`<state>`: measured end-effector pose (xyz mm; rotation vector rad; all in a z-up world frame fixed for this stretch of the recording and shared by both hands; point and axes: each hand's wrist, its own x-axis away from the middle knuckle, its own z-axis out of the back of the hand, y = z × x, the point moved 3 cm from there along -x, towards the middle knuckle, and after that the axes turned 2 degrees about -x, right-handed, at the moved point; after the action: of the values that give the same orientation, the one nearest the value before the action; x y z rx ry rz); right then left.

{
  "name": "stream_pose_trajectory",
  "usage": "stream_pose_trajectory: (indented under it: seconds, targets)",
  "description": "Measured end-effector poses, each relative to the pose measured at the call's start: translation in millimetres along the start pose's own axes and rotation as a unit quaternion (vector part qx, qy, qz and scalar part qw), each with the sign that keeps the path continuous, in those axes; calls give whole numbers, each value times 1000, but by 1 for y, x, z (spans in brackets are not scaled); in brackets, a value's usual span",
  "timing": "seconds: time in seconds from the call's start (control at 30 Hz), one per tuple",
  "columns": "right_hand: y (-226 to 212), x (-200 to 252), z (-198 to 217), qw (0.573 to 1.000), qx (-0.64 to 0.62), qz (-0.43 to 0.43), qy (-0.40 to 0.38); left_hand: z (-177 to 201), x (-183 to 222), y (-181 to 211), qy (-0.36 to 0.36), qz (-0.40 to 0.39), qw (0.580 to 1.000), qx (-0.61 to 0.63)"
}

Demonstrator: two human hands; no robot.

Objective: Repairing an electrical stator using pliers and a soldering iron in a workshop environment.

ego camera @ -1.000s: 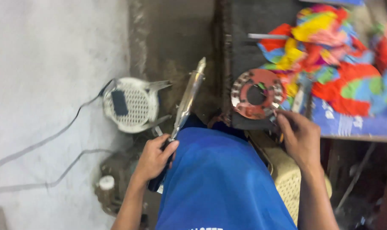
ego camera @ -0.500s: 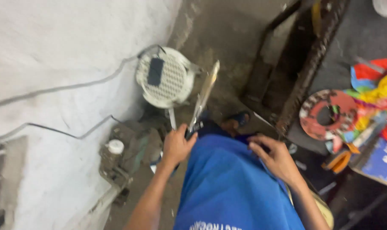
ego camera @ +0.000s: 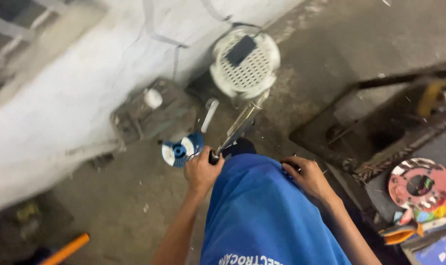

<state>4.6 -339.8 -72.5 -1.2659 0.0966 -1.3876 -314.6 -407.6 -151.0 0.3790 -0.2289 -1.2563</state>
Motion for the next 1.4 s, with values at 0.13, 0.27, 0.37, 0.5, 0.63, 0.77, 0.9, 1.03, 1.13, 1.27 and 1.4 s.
stream_pose_trajectory:
  seconds: [0.13, 0.27, 0.37, 0.5, 0.63, 0.77, 0.9, 1.03, 1.13, 1.27, 1.4]
  targets:
    - [34, -3, -27, 994, 77, 44, -66, -66, 78, -30, 110, 122, 981, 108]
    - [75, 12, -45, 979, 171, 61, -97, -116, 152, -49, 194, 324, 907, 188]
    - [99, 25, -52, 975, 191, 61, -95, -145, 140, -49, 217, 485, 791, 301]
    - [133, 59, -67, 968, 213, 42, -127, -210, 99, -76, 261, 650, 585, 410]
    - [235, 69, -73, 953, 245, -31, -177, -211, 38, -75, 306, 716, 437, 450]
    - [297, 74, -82, 967, 210, -54, -136, -245, -17, -84, 258, 759, 367, 471]
    - [368, 74, -100, 986, 117, -108, -60, -350, -50, -143, 256, 778, 449, 358]
    - [429, 57, -117, 978, 133, -158, -42, -370, -84, -171, 250, 771, 439, 388]
    - [458, 41, -127, 979, 119, -163, -23, -408, -102, -205, 303, 761, 459, 343]
    - [439, 19, -134, 976, 119, -180, -14, -403, -120, -209, 279, 773, 409, 398]
    - [421, 1, -137, 982, 69, -174, 3, -472, -125, -261, 148, 836, 436, 299]
